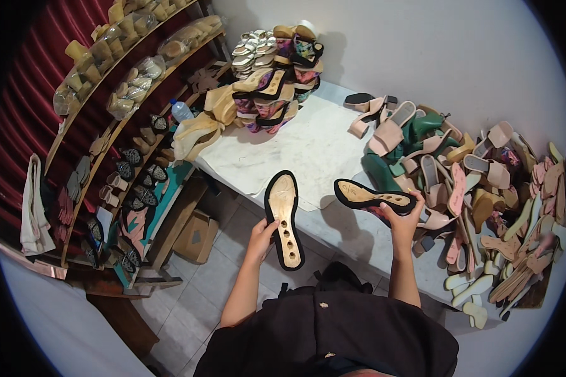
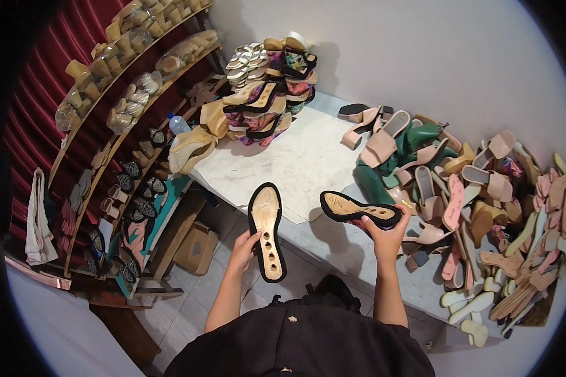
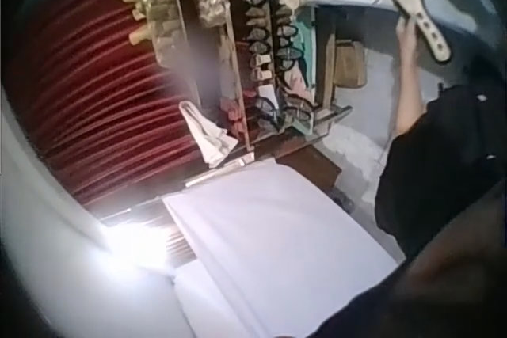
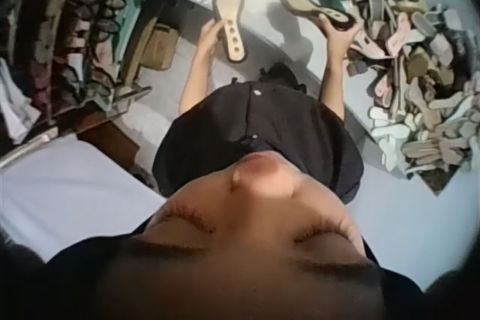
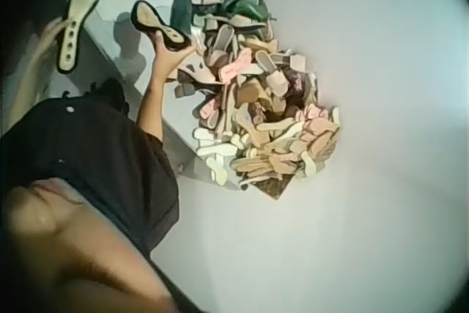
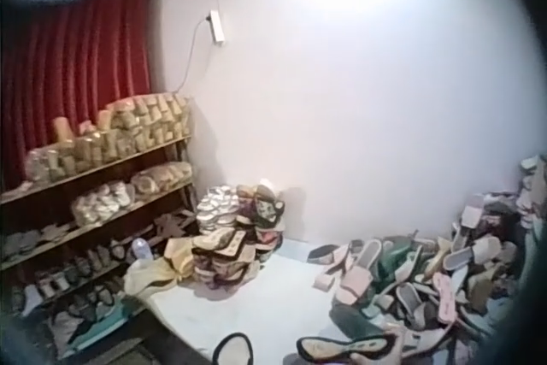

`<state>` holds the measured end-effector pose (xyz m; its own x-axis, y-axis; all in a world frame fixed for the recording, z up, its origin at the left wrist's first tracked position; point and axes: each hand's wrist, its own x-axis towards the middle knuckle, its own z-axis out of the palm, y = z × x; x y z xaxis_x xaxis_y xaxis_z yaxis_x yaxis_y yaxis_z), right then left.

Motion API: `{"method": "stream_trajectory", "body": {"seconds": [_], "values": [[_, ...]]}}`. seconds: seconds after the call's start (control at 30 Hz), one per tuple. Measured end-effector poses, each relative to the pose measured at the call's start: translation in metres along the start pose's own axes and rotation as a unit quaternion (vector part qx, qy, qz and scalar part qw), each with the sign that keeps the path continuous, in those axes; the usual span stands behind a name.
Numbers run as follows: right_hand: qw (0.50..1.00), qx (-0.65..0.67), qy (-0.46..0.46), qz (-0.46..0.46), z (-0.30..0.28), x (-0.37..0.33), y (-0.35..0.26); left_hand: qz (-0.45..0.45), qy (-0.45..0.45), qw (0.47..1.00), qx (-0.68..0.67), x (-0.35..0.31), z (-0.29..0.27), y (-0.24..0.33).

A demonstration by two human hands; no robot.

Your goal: The recorder is picking up, inspecting, and sorting various shoes and shoe components from a large pile on a workbench.

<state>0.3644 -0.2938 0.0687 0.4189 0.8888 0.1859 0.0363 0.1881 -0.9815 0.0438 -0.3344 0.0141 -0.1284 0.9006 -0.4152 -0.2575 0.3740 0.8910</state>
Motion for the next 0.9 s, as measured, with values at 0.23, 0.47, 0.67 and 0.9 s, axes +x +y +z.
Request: {"method": "stream_trajectory", "body": {"seconds": [0.23, 0.47, 0.67, 0.9], "values": [[0.995, 0.065, -0.023, 0.067, 0.056, 0.021, 0.029, -0.003, -0.022, 0.999, 0.024, 0.065, -0.009, 0.013], [0.995, -0.071, 0.058, -0.042, 0.124, 0.045, 0.050, 0.003, -0.062, 0.994, 0.087, 0.116, -0.014, 0.095], [0.999, 0.038, 0.027, -0.007, 0.174, 0.058, 0.096, 0.175, -0.116, 0.973, 0.094, 0.144, -0.024, 0.145], [0.994, -0.052, 0.088, -0.030, 0.215, 0.036, 0.137, 0.167, -0.163, 0.969, 0.074, 0.174, -0.026, 0.172]]}}
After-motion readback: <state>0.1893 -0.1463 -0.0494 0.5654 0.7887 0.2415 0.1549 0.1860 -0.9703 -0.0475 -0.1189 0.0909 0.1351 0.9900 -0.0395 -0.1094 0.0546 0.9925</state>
